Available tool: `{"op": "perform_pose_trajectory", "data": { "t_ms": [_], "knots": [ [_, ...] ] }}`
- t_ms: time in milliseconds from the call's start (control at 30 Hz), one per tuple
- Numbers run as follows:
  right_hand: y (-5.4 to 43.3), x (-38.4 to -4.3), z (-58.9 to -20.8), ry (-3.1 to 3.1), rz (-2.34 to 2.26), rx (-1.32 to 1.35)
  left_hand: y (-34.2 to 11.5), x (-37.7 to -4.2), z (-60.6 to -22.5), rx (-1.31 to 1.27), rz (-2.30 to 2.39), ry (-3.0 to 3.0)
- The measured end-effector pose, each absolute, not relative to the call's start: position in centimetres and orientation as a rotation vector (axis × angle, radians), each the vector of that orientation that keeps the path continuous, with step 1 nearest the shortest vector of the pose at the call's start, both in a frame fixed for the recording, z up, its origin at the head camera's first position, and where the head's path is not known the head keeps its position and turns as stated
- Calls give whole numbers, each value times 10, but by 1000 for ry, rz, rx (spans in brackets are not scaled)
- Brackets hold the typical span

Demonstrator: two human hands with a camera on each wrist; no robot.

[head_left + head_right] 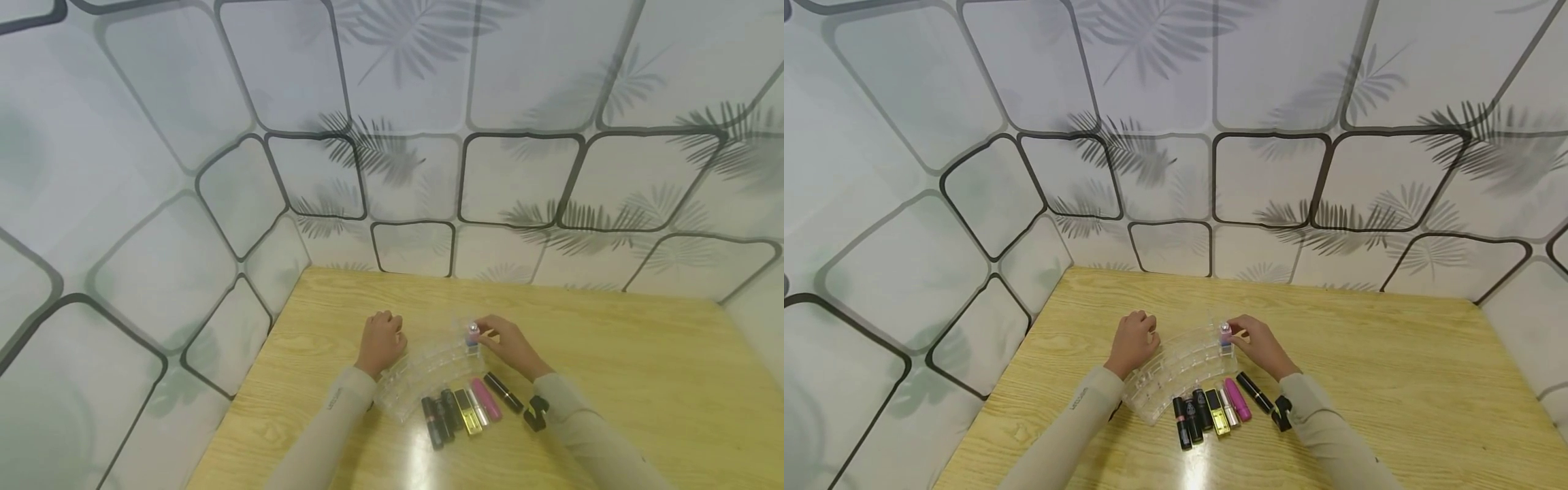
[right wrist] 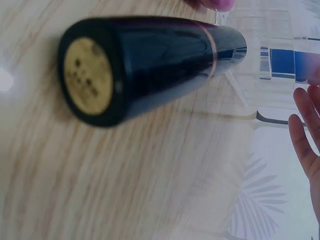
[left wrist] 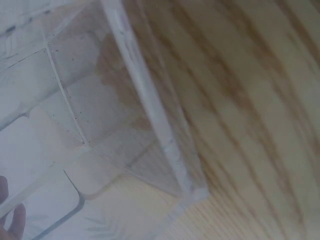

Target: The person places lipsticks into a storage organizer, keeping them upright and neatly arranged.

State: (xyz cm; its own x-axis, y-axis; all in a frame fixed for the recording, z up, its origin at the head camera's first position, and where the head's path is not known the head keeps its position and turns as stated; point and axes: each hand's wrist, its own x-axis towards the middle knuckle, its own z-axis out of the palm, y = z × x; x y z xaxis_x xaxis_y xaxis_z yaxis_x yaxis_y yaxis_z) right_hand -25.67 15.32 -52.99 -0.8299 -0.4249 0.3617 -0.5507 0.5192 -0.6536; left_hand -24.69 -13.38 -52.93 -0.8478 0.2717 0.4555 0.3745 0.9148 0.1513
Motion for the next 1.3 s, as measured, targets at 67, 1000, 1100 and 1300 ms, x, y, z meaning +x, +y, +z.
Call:
{"op": "perform_pose_trajectory", "data": {
  "t_ms": [67,1000,1100,1300],
  "knots": [
    [154,-257,-530,-2606,1193,838,-134,-247,-529,-469,-333,-2641],
    [179,-197,-533,-2502,213,937,-137,-251,-535,-461,-283,-2623],
    [178,-193,-538,-2499,143,965,-137,-251,-535,-461,-284,-2626],
    [176,-187,-542,-2508,89,992,-135,-248,-532,-455,-312,-2644]
  ]
}}
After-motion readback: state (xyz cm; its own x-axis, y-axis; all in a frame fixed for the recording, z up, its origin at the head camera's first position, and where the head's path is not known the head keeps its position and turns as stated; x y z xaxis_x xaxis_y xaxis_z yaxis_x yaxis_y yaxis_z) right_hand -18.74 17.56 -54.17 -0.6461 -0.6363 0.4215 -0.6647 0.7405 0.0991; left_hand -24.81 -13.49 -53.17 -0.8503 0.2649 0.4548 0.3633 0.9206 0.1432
